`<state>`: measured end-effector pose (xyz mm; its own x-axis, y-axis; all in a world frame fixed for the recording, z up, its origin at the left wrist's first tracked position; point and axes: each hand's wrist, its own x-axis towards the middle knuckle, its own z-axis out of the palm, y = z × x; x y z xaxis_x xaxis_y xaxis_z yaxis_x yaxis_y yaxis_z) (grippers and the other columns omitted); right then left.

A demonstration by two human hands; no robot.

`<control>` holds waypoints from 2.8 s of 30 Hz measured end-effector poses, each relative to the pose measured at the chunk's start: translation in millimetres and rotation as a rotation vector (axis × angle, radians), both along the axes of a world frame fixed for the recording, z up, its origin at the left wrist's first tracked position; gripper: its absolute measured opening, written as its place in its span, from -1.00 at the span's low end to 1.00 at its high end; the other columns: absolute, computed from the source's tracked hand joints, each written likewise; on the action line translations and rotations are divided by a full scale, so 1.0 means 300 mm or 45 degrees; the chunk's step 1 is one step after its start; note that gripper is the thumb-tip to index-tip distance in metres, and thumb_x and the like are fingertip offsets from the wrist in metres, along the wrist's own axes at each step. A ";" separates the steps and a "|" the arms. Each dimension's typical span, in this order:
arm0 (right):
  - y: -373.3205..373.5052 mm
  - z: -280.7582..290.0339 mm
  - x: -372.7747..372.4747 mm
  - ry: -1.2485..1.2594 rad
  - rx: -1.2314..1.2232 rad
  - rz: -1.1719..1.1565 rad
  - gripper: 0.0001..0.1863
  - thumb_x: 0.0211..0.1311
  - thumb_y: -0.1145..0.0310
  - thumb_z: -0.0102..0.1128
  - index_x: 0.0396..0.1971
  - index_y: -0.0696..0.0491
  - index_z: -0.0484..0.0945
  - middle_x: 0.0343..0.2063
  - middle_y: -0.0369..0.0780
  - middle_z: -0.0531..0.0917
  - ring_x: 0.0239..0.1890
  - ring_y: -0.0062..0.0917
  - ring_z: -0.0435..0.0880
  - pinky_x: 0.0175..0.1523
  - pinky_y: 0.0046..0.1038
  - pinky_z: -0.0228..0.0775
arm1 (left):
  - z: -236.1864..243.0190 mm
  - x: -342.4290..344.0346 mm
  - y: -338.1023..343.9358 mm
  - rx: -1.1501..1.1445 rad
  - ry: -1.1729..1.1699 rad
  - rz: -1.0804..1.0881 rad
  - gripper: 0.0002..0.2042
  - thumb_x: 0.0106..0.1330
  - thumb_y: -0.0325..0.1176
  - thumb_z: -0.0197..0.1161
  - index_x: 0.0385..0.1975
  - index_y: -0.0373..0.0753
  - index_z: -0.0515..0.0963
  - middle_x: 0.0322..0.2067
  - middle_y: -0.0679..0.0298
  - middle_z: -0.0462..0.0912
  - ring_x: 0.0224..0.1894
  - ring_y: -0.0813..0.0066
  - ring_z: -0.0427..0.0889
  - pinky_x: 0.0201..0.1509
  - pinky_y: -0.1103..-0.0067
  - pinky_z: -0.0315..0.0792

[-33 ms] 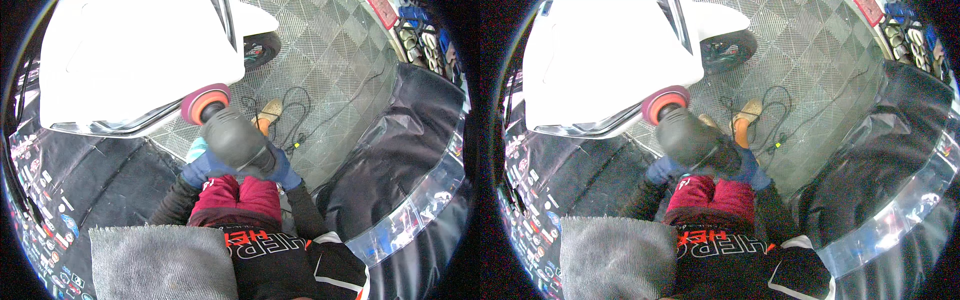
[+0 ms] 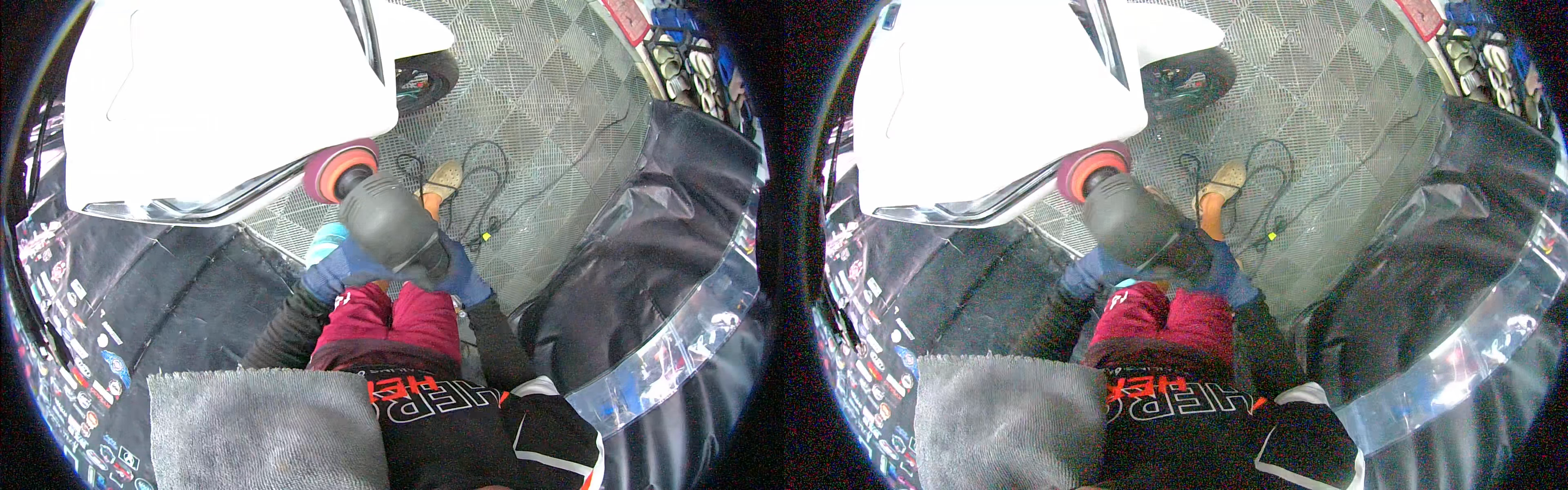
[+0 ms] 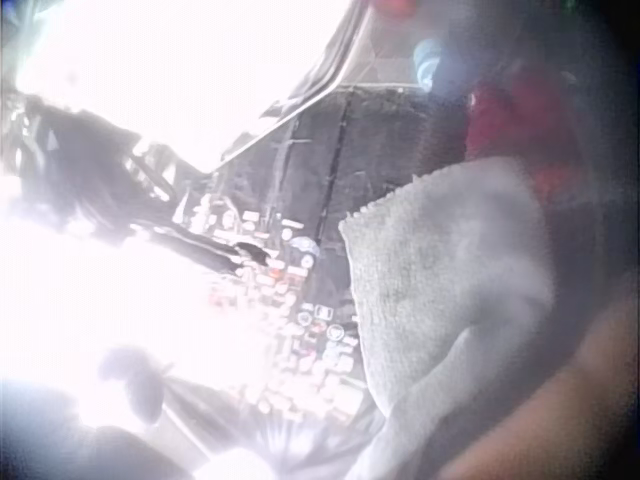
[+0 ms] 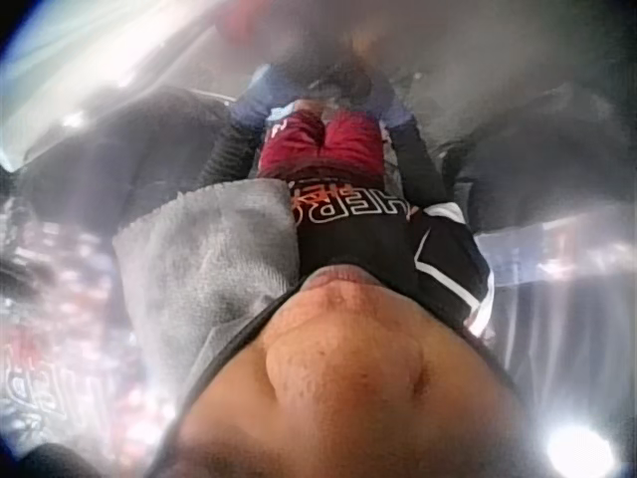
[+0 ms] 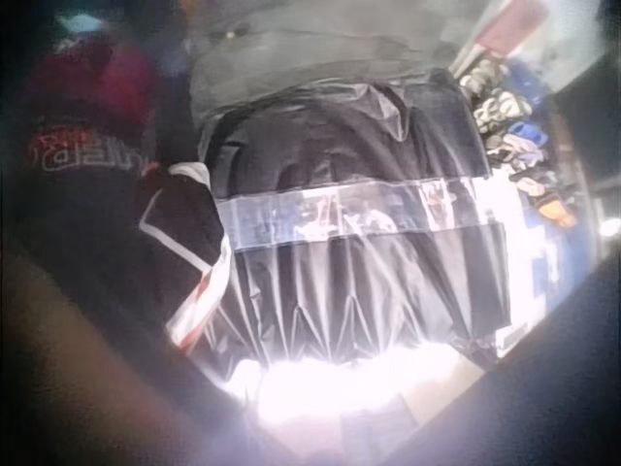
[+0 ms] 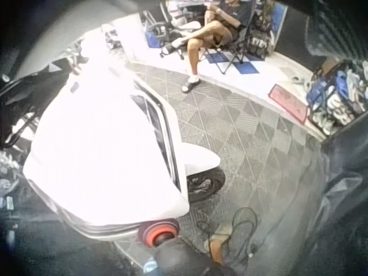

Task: The person applies a liquid compound to a polishing pad and uses a rotary polisher to buff the front fairing of a white motorcycle. The person moves the tool across the surface of the motorcycle's bodywork in a workshop setting.

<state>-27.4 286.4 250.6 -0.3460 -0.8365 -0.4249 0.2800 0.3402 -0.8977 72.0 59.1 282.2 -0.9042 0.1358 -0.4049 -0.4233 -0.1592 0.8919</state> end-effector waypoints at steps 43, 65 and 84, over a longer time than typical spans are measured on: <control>-0.074 0.204 0.167 0.150 0.214 0.050 -0.12 -0.24 0.10 0.68 0.14 0.10 0.45 -0.09 -0.11 0.71 -0.04 -0.32 0.74 0.05 -0.33 0.57 | 0.225 0.189 -0.136 -0.197 0.105 -0.075 -0.17 0.05 -0.17 0.62 0.34 -0.18 0.32 0.26 0.14 0.46 0.29 0.32 0.42 0.41 0.39 0.30; -0.036 0.532 -0.210 -0.091 0.541 0.230 -0.16 -0.23 0.25 0.64 0.16 0.16 0.49 -0.08 -0.20 0.70 -0.05 -0.54 0.66 0.10 -0.41 0.48 | 0.367 -0.028 -0.003 0.580 -0.161 0.457 -0.42 0.23 -0.33 0.46 0.23 -0.30 0.42 0.20 0.14 0.52 0.21 0.36 0.51 0.33 0.40 0.42; -0.267 0.613 -0.077 0.127 0.438 0.535 -0.19 -0.22 0.16 0.68 0.10 0.12 0.51 -0.16 -0.16 0.74 -0.11 -0.49 0.73 0.00 -0.40 0.54 | 0.393 0.236 -0.125 0.534 -0.078 0.603 -0.30 0.13 -0.40 0.55 0.29 -0.25 0.37 0.20 0.20 0.53 0.22 0.39 0.51 0.31 0.39 0.42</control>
<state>-50.6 206.3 434.4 -0.0648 -0.7301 -0.6802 -0.0241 0.6826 -0.7304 142.6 21.7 400.1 -0.8820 -0.1149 -0.4570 -0.2697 -0.6721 0.6896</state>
